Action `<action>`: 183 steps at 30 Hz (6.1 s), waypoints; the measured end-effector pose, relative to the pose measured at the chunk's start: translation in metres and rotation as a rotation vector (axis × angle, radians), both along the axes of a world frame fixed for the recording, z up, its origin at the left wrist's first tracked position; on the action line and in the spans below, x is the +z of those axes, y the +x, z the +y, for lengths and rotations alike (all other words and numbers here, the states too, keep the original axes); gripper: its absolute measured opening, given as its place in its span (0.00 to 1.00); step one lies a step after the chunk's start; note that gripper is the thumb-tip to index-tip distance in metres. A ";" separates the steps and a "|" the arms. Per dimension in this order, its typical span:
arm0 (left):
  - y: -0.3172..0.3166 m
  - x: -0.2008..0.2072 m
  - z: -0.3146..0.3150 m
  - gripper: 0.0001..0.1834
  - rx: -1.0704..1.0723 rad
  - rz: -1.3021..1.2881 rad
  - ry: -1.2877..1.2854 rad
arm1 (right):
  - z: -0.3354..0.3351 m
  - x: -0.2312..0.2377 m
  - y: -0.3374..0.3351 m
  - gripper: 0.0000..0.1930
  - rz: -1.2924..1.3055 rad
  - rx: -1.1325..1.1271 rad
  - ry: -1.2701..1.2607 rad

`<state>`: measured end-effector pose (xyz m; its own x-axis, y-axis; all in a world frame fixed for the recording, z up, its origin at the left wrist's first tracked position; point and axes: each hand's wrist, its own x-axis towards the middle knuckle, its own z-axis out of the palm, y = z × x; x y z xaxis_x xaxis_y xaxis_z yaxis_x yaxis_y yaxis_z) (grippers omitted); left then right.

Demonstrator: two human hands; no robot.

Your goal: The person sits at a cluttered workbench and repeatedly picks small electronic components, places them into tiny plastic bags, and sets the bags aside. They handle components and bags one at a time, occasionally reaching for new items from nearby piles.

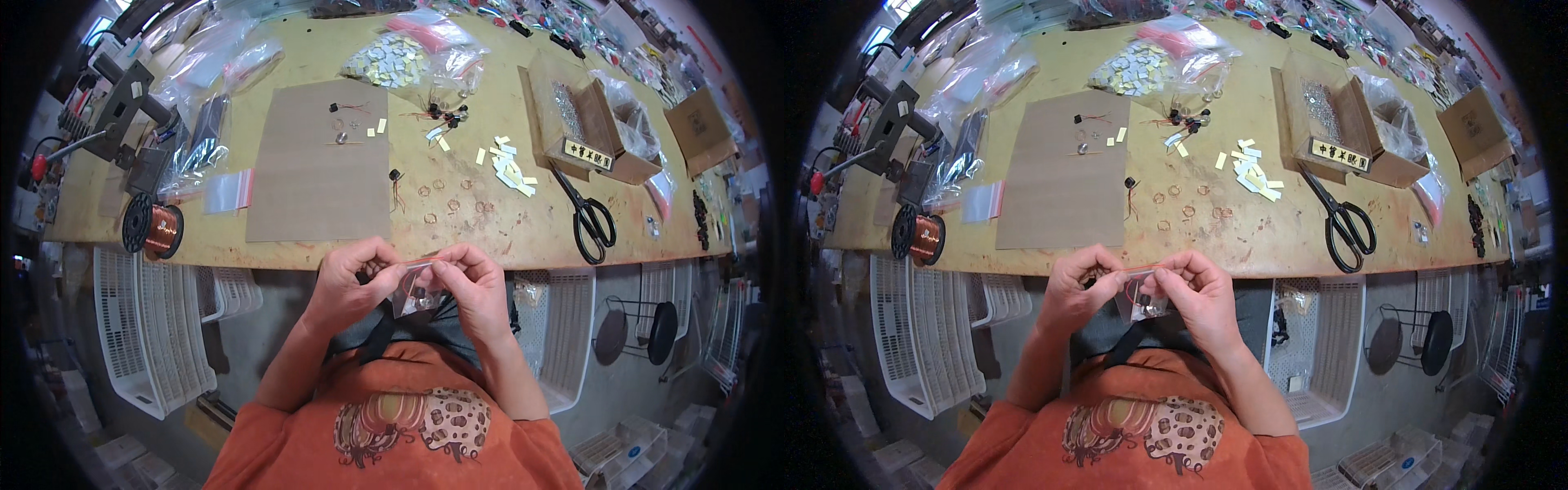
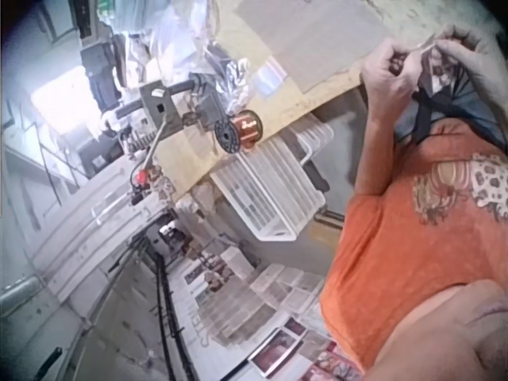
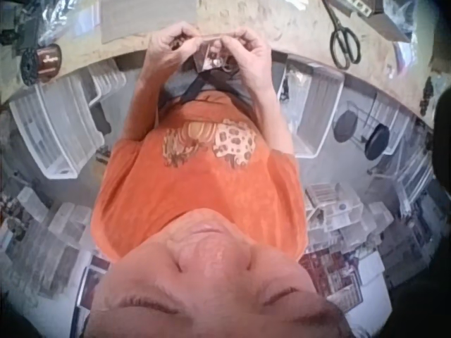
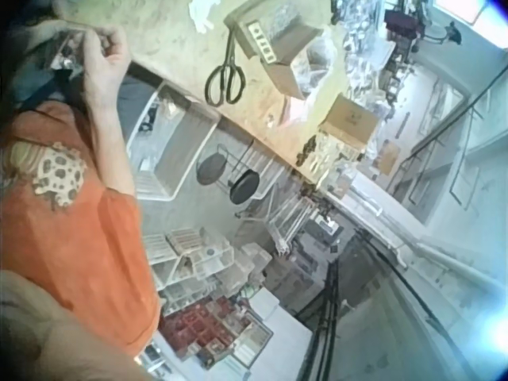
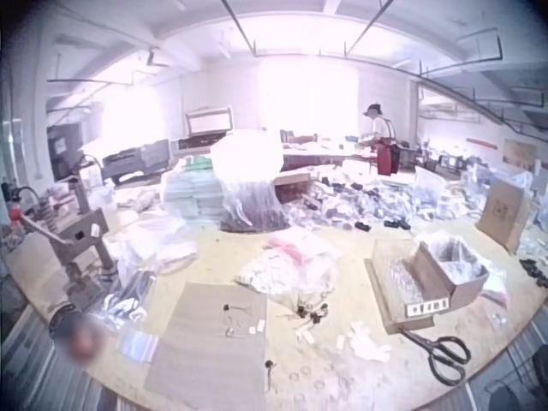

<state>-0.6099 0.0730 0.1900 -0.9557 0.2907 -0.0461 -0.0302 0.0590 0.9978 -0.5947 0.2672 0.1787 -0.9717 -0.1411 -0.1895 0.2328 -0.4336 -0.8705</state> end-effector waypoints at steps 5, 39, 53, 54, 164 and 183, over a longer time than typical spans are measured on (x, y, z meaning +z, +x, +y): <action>-0.002 -0.001 0.003 0.02 -0.001 -0.063 0.028 | 0.003 0.000 -0.002 0.03 -0.040 -0.001 -0.007; 0.001 -0.001 0.002 0.06 -0.007 -0.191 0.239 | 0.009 0.010 -0.004 0.03 -0.062 -0.070 -0.036; 0.016 -0.002 0.026 0.07 -0.180 -0.252 0.201 | 0.015 0.015 -0.003 0.05 -0.028 -0.223 -0.094; 0.017 -0.001 0.027 0.07 -0.178 -0.263 0.206 | 0.017 0.014 -0.003 0.05 -0.026 -0.218 -0.084; 0.031 0.043 0.031 0.12 -0.054 0.399 -0.286 | 0.013 0.031 0.035 0.08 0.225 0.091 0.430; 0.036 0.024 0.017 0.04 0.212 0.683 -0.435 | -0.010 0.017 0.037 0.10 0.144 0.151 0.484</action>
